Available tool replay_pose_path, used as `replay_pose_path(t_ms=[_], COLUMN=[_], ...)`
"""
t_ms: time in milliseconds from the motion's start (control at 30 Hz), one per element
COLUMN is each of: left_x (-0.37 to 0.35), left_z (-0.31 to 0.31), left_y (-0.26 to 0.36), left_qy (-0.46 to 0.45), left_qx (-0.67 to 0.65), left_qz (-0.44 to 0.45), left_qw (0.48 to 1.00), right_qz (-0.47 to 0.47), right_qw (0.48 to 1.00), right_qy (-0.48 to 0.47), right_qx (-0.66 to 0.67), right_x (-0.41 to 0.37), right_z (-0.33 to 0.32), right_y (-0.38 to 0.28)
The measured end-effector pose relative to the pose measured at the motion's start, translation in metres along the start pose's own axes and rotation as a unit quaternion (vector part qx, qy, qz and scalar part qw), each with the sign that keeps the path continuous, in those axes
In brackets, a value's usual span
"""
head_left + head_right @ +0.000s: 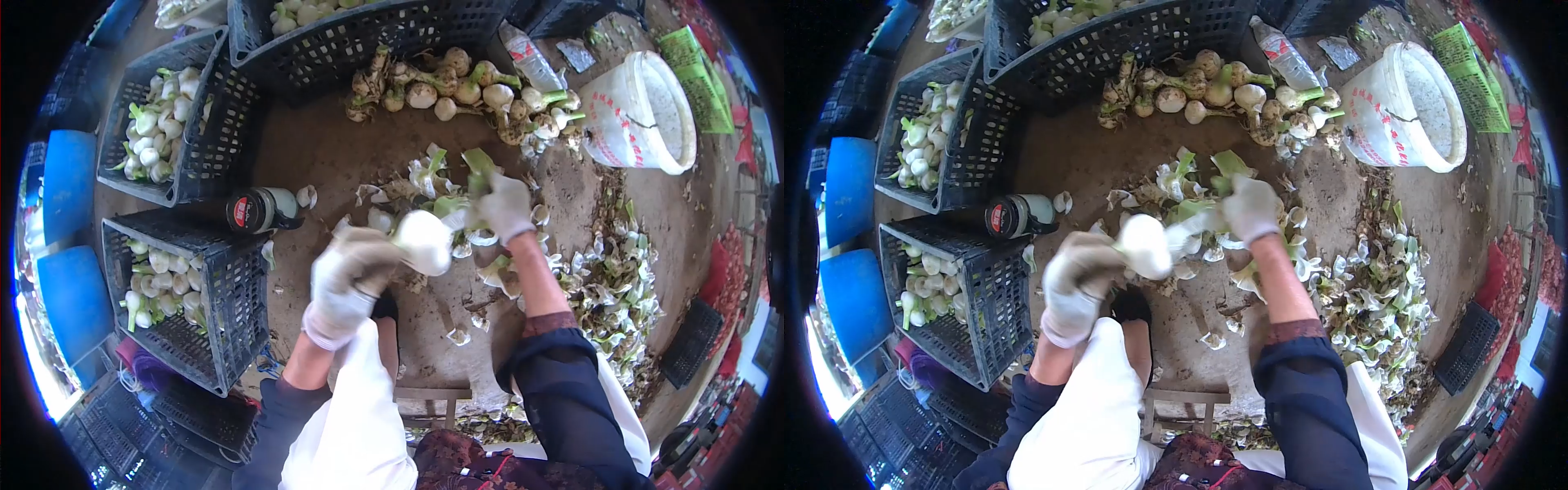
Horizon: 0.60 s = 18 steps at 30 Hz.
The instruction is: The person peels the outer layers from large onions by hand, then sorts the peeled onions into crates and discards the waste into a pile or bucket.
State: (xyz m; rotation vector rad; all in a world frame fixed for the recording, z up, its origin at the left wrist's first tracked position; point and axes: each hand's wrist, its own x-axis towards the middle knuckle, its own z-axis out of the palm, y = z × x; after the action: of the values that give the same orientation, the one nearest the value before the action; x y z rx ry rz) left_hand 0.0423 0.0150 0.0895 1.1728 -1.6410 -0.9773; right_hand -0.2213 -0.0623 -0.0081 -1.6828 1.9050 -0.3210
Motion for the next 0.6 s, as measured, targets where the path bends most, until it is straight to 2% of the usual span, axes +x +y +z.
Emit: replay_pose_path(t_ms=[33,67,100,133,167,200,233,267,300,333,400,433,500,533,567,600], left_x=[-0.004,-0.016,-0.015,-0.013,-0.02,-0.027,-0.035,-0.046,-0.059,-0.072,-0.07,-0.065,-0.061,-0.047,-0.027,-0.015], left_z=[-0.007,-0.015,-0.028,-0.041,-0.052,-0.067,-0.082,-0.112,-0.143,-0.175,-0.191,-0.189,-0.177,-0.149,-0.109,-0.081], left_y=[0.008,-0.012,-0.011,-0.011,-0.019,-0.021,-0.024,-0.013,-0.011,-0.009,0.026,0.026,0.029,0.022,0.011,0.007], left_qy=[0.084,0.182,0.215,0.245,0.259,0.255,0.255,0.362,0.346,0.324,0.394,0.39,0.328,0.332,0.335,0.316], left_qx=[-0.151,-0.254,-0.336,-0.414,-0.249,-0.173,-0.094,-0.186,-0.448,-0.671,-0.636,-0.64,-0.615,-0.57,-0.519,-0.421], left_qz=[-0.173,-0.27,-0.284,-0.293,-0.242,-0.211,-0.18,-0.22,-0.159,-0.121,-0.024,-0.024,-0.023,-0.088,-0.153,-0.229], left_qw=[0.97,0.911,0.872,0.826,0.901,0.928,0.945,0.887,0.809,0.655,0.663,0.662,0.717,0.747,0.772,0.819], right_qz=[0.018,0.036,0.03,0.044,0.061,0.063,0.003,-0.053,-0.042,0.054,0.046,0.047,0.08,0.079,0.077,0.078], right_qw=[0.998,0.993,0.994,0.998,0.982,0.982,0.989,0.993,0.994,0.979,0.99,0.99,0.983,0.983,0.976,0.967], right_qy=[0.004,0.007,0.005,-0.031,-0.066,-0.061,-0.062,-0.061,-0.031,-0.035,0.108,0.113,0.165,0.164,0.203,0.243], right_qx=[-0.058,-0.113,-0.106,0.031,0.166,0.166,0.132,0.092,0.096,0.192,0.074,0.072,-0.02,-0.022,0.001,0.024], right_x=[0.0,-0.003,-0.007,-0.012,-0.017,-0.021,-0.028,-0.033,-0.033,-0.032,-0.012,-0.001,0.028,0.052,0.082,0.097], right_z=[-0.005,-0.009,-0.012,-0.015,-0.016,-0.016,-0.021,-0.031,-0.04,-0.059,-0.052,-0.054,-0.055,-0.05,-0.04,-0.032], right_y=[0.018,0.037,0.05,0.062,0.067,0.061,0.051,0.045,0.044,0.025,0.056,0.059,0.063,0.065,0.067,0.068])
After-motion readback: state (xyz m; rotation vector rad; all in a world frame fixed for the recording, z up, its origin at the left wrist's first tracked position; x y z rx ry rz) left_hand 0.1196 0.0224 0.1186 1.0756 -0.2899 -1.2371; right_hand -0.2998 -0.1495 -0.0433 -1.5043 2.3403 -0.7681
